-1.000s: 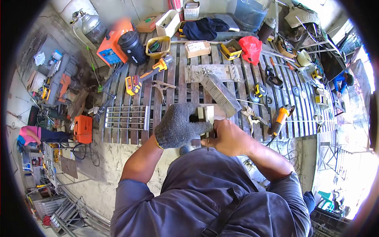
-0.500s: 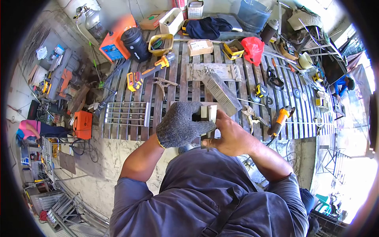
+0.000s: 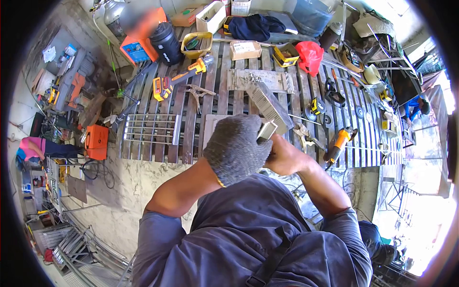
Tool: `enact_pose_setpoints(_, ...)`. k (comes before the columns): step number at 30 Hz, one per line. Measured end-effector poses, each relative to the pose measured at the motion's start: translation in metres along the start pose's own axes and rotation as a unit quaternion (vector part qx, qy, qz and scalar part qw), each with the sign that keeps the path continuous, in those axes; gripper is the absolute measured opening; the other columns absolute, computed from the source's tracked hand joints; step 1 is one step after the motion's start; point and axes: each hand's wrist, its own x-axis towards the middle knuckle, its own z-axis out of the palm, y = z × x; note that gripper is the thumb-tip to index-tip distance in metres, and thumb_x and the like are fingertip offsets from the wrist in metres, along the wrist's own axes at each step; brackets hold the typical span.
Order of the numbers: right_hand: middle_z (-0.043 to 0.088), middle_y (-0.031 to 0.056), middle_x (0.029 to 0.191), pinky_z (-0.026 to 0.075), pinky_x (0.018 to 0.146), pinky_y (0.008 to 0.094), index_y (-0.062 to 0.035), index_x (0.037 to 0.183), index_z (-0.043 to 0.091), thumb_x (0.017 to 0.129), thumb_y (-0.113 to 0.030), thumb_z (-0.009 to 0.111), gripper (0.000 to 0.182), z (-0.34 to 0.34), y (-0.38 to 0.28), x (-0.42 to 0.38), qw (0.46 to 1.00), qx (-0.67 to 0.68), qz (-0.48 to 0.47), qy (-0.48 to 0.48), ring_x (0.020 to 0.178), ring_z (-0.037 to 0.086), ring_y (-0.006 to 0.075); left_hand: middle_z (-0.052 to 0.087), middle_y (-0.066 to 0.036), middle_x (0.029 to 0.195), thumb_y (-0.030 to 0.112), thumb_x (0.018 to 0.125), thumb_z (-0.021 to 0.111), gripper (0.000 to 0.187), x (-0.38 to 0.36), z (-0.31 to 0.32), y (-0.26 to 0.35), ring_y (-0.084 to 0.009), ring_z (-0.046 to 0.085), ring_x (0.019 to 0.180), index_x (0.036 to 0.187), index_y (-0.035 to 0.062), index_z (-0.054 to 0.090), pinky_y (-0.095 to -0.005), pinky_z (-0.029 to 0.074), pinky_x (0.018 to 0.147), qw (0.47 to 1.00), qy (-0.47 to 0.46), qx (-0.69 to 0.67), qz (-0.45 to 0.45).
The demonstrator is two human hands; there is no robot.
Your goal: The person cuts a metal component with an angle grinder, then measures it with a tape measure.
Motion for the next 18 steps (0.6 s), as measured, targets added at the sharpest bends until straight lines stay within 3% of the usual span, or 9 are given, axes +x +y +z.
enact_pose_setpoints(1,0.075,0.0181,0.135,0.056,0.108,0.0424,0.0003,0.143,0.064,0.088,0.000,0.081,0.058,0.004,0.002,-0.002,0.997,-0.029,-0.043,0.051,0.128,0.070,0.0257,0.076,-0.021,0.090,0.027,0.088,0.081,0.026,0.000,0.000,0.006,-0.0445,0.074,0.084,0.100,0.0046,0.078,-0.0538,0.058,0.074,1.000,-0.002,0.015,-0.015)
enact_pose_setpoints(4,0.075,0.0182,0.132,0.056,0.107,0.0429,0.0001,0.142,0.065,0.089,0.002,0.078,0.054,0.008,0.009,0.001,0.992,0.000,-0.099,0.073,0.125,0.071,0.0263,0.074,-0.023,0.092,0.025,0.090,0.079,0.022,0.001,0.004,0.012,-0.0444,0.074,0.085,0.098,0.0049,0.077,-0.0548,0.057,0.075,0.998,0.003,0.064,-0.009)
enact_pose_setpoints(9,0.076,0.0194,0.124,0.056,0.101,0.0443,0.0010,0.144,0.060,0.096,-0.002,0.076,0.051,0.007,0.029,0.000,0.997,0.006,-0.007,0.078,0.118,0.072,0.0258,0.074,-0.021,0.092,0.023,0.090,0.081,0.021,0.005,-0.001,0.009,-0.0444,0.073,0.086,0.099,0.0049,0.077,-0.0547,0.057,0.075,0.999,0.031,0.033,-0.001)
enact_pose_setpoints(11,0.076,0.0200,0.120,0.055,0.099,0.0450,0.0015,0.146,0.058,0.100,-0.005,0.076,0.050,0.008,0.023,-0.005,0.996,0.003,-0.002,0.084,0.114,0.072,0.0265,0.076,-0.019,0.093,0.025,0.090,0.085,0.025,0.005,-0.008,0.002,-0.0429,0.073,0.085,0.103,0.0042,0.078,-0.0507,0.058,0.074,1.000,0.021,-0.009,0.002)
enact_pose_setpoints(14,0.075,0.0209,0.116,0.054,0.098,0.0457,0.0019,0.147,0.055,0.105,-0.008,0.075,0.048,0.005,-0.006,-0.009,0.994,-0.031,-0.046,0.092,0.110,0.072,0.0285,0.075,-0.022,0.088,0.028,0.089,0.085,0.027,0.006,-0.018,-0.002,-0.0447,0.075,0.084,0.099,0.0038,0.076,-0.0526,0.059,0.073,0.997,0.023,-0.072,-0.015)
enact_pose_setpoints(15,0.075,0.0212,0.116,0.054,0.098,0.0458,0.0019,0.146,0.055,0.106,-0.009,0.075,0.046,0.004,-0.003,-0.009,0.995,-0.032,-0.037,0.085,0.109,0.072,0.0293,0.078,-0.021,0.090,0.029,0.088,0.088,0.031,0.006,-0.022,-0.001,-0.0391,0.078,0.081,0.104,0.0048,0.080,-0.0476,0.060,0.073,0.994,-0.003,-0.082,-0.066)
enact_pose_setpoints(18,0.075,0.0225,0.115,0.054,0.097,0.0458,0.0025,0.143,0.056,0.107,-0.006,0.072,0.041,0.001,-0.012,-0.015,0.996,-0.001,-0.045,0.083,0.107,0.072,0.0310,0.081,-0.020,0.095,0.027,0.088,0.090,0.032,0.004,-0.026,-0.004,-0.0324,0.082,0.084,0.109,0.0048,0.082,-0.0436,0.062,0.076,0.982,-0.015,-0.141,-0.122)
